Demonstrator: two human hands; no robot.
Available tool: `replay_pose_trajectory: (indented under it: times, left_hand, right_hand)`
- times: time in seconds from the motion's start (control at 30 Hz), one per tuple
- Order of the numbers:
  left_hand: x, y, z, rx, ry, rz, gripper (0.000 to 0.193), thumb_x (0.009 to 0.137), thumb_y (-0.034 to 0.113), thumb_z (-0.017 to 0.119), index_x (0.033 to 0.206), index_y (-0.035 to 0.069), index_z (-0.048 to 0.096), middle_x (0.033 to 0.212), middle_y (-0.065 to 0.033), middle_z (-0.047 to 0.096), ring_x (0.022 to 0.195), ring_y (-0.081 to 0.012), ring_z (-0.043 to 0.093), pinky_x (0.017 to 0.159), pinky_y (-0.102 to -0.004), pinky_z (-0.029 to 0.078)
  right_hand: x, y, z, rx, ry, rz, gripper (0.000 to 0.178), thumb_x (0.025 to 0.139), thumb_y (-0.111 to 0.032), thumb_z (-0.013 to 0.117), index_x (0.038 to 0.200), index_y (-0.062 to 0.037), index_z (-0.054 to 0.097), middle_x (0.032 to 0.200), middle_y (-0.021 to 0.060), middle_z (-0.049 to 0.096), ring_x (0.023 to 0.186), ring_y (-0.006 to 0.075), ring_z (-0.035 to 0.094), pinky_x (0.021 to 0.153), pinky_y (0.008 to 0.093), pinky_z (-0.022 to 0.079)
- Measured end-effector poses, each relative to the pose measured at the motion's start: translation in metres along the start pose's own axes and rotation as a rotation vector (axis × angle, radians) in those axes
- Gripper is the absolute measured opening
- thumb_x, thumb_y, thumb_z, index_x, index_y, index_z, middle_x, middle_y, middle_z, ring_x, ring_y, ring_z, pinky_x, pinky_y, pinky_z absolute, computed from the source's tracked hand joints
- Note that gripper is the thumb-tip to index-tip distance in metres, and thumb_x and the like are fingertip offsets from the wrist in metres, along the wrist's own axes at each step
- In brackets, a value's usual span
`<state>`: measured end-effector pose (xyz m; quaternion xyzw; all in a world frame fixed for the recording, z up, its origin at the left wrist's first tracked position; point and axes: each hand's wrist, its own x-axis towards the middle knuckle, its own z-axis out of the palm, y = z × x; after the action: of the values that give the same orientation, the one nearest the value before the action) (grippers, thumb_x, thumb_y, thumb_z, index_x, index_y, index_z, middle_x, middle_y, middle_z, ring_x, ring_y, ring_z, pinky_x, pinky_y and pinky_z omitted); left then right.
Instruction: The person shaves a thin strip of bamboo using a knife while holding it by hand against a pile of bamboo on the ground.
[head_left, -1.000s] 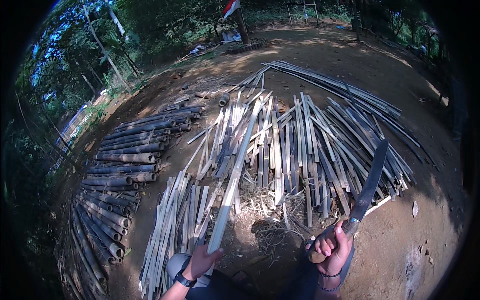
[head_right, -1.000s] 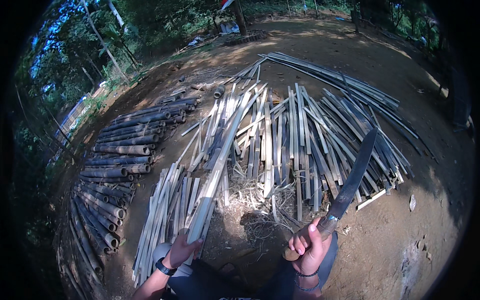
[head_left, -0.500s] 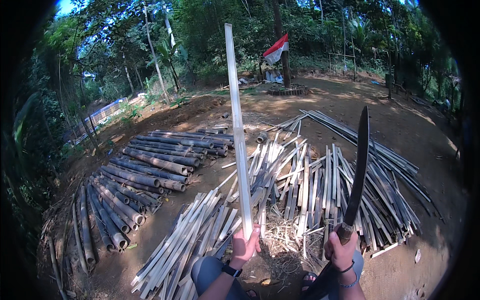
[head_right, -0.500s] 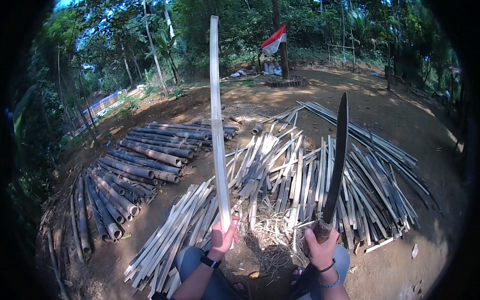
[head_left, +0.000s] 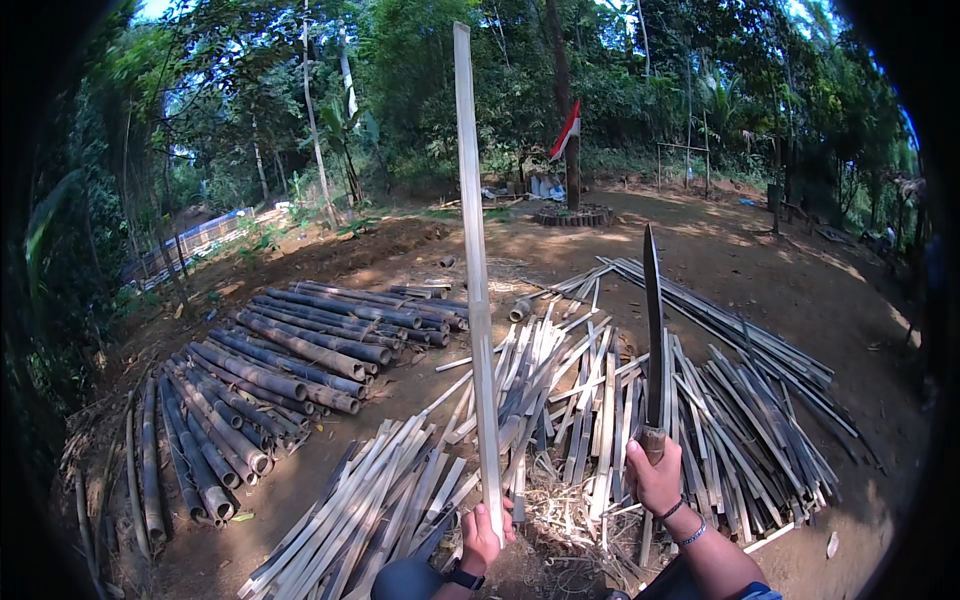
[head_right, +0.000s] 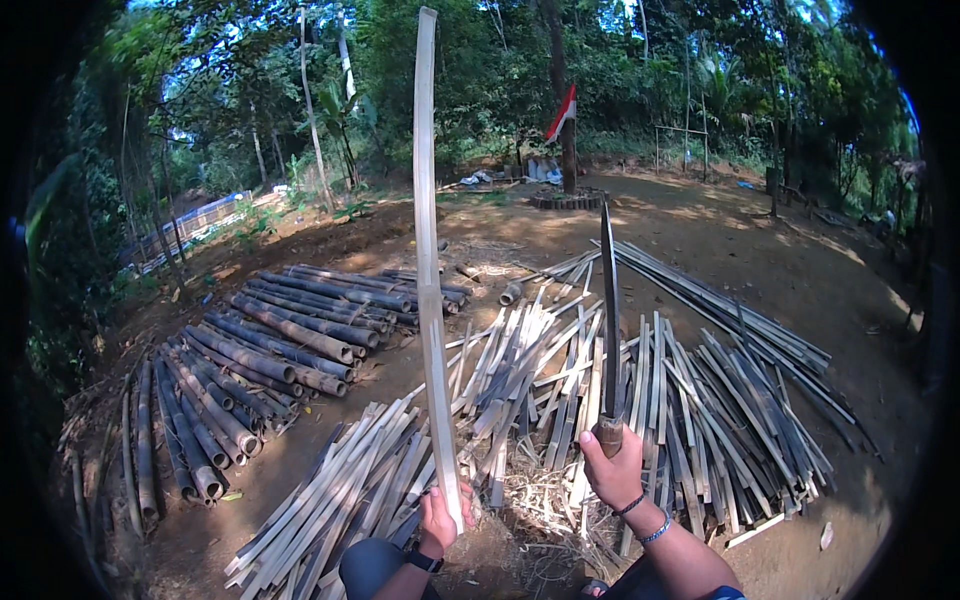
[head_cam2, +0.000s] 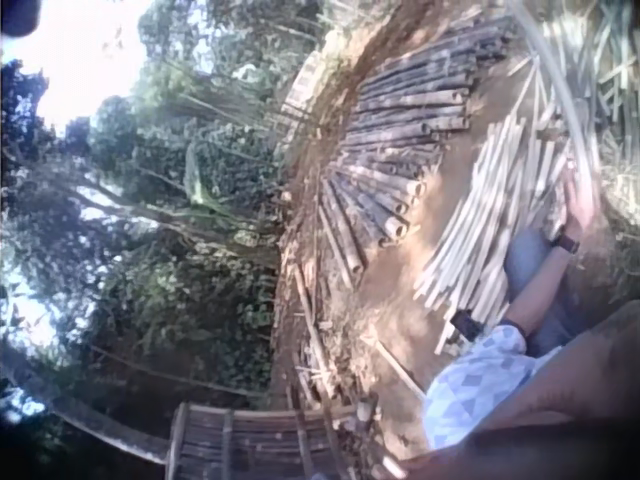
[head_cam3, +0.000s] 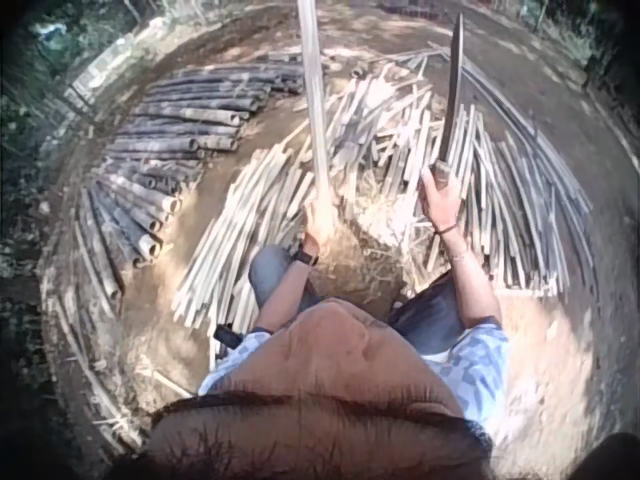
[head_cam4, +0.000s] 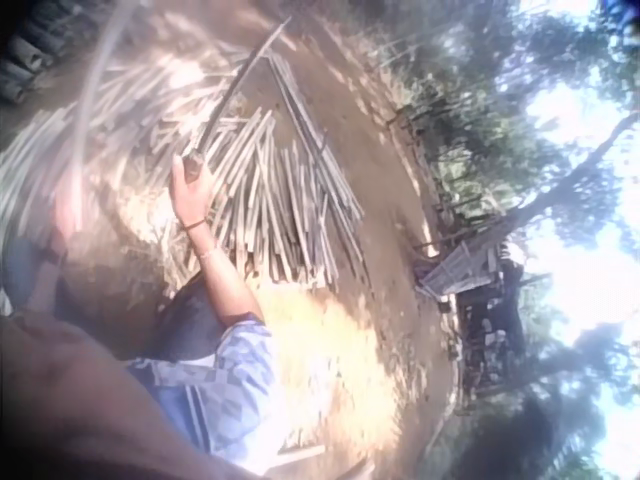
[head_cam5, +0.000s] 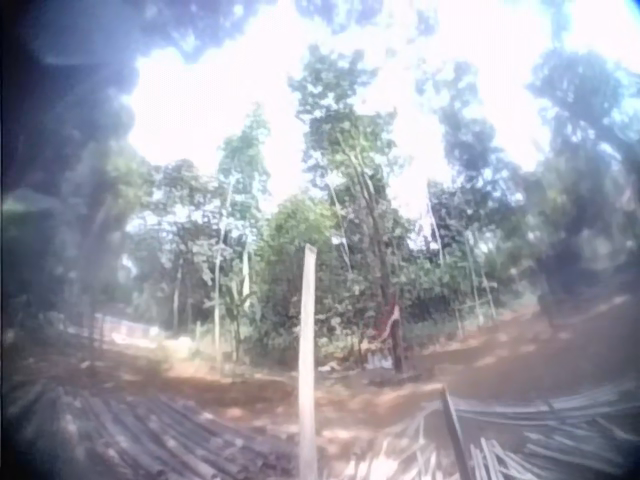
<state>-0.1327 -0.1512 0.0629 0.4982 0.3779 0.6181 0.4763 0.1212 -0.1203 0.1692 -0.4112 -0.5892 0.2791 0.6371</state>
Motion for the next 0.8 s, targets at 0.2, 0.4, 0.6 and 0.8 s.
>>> replay_pose_trajectory:
  times: [0.2,0.4,0.6,0.8]
  left_hand:
    - [-0.005,0.000,-0.001,-0.091,-0.095,-0.132,0.062,0.100,0.044,0.014,0.095,-0.004,0.053,0.056,-0.0084,0.050,0.045,-0.0169,0.050,0.046,-0.0288,0.045]
    - [-0.005,-0.016,-0.005,-0.179,-0.061,-0.261,0.070,0.098,0.054,0.017,0.089,-0.006,0.052,0.052,-0.0100,0.048,0.041,-0.0211,0.052,0.041,-0.0311,0.044]
    - [-0.006,-0.019,0.000,-0.151,-0.093,-0.259,0.070,0.098,0.055,0.019,0.090,-0.006,0.052,0.053,-0.0097,0.049,0.041,-0.0200,0.052,0.042,-0.0304,0.045]
    - [-0.012,-0.046,-0.008,-0.076,-0.100,-0.250,0.069,0.098,0.053,0.018,0.091,-0.007,0.052,0.055,-0.0096,0.050,0.044,-0.0184,0.053,0.044,-0.0296,0.045]
  right_hand:
    - [-0.005,0.042,-0.016,-0.056,-0.062,0.155,0.026,0.086,-0.020,0.066,0.073,-0.0031,0.050,0.058,-0.0022,0.049,0.051,0.0057,0.045,0.046,0.0238,0.036]
    - [-0.006,0.033,-0.016,0.023,-0.068,0.172,0.031,0.087,-0.026,0.066,0.074,-0.0022,0.050,0.058,-0.0012,0.052,0.051,0.0059,0.046,0.046,0.0245,0.038]
    - [-0.004,0.017,-0.032,-0.582,-0.215,-0.148,0.033,0.084,-0.033,0.062,0.078,-0.0026,0.052,0.050,0.0137,0.051,0.047,0.0335,0.055,0.045,0.0343,0.042]
    - [-0.015,0.009,-0.023,-0.872,-0.312,-0.238,0.042,0.080,-0.043,0.067,0.078,-0.0042,0.052,0.051,0.0134,0.054,0.046,0.0341,0.056,0.043,0.0407,0.042]
